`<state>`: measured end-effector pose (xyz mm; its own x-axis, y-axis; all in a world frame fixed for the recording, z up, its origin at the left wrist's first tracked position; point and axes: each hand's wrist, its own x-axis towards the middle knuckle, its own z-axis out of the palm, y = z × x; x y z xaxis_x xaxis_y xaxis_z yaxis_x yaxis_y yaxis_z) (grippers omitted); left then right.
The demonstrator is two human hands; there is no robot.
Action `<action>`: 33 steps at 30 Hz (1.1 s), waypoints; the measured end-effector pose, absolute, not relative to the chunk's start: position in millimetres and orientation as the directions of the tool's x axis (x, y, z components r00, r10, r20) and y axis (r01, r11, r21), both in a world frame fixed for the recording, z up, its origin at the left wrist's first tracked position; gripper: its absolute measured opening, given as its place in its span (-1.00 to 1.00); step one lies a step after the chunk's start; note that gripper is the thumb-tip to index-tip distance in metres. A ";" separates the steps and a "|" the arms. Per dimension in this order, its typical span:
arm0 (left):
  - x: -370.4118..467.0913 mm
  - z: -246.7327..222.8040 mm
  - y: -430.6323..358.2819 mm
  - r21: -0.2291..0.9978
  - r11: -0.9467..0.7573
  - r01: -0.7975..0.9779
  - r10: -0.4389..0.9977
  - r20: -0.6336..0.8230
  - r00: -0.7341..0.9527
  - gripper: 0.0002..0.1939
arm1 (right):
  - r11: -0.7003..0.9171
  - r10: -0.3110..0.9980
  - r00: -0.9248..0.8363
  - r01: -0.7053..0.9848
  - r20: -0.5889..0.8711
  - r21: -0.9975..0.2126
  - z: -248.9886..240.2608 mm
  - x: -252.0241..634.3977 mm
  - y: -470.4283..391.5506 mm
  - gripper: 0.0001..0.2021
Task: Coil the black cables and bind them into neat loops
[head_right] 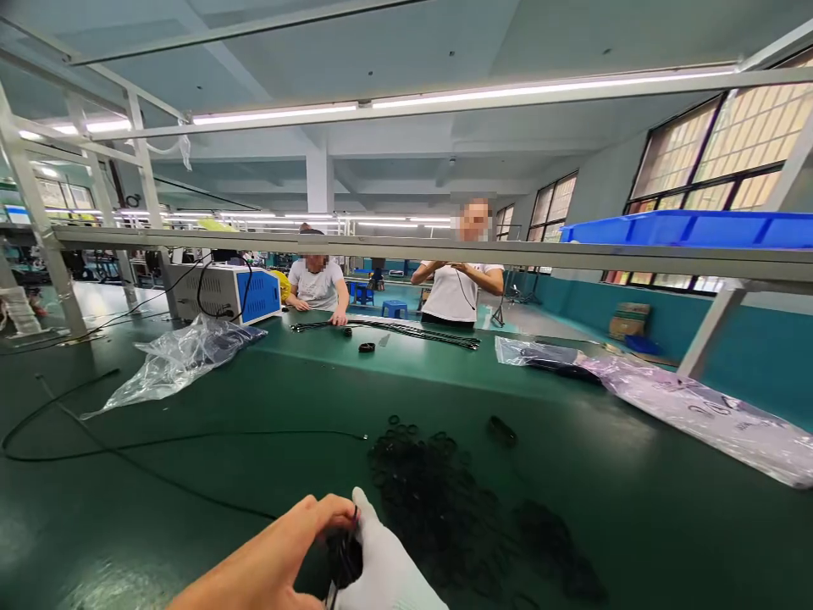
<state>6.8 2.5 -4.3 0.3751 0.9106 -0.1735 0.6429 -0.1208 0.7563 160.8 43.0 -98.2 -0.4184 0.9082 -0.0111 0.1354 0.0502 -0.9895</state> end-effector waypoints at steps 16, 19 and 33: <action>3.7 -37.6 24.9 0.857 0.070 0.511 0.910 -0.265 0.320 -0.87 | -0.166 0.796 -0.594 -0.399 0.117 -0.902 -61.0 174.1 22.9 -0.58; 7.7 -17.3 22.1 0.949 0.156 0.273 0.936 -0.230 0.267 -0.88 | -0.232 0.762 -0.621 -0.523 0.180 -0.820 -74.1 169.0 27.2 -0.50; 18.5 -7.9 10.5 0.696 -0.387 0.605 0.922 0.303 0.241 -0.69 | -0.393 0.717 -0.695 -0.466 0.053 -0.793 -53.3 170.7 20.8 -0.56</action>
<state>18.5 10.5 -7.9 0.2405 0.9221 0.3031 0.6054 -0.3866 0.6957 170.7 20.8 -53.3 -0.6950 0.7170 0.0528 -0.4658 -0.3932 -0.7927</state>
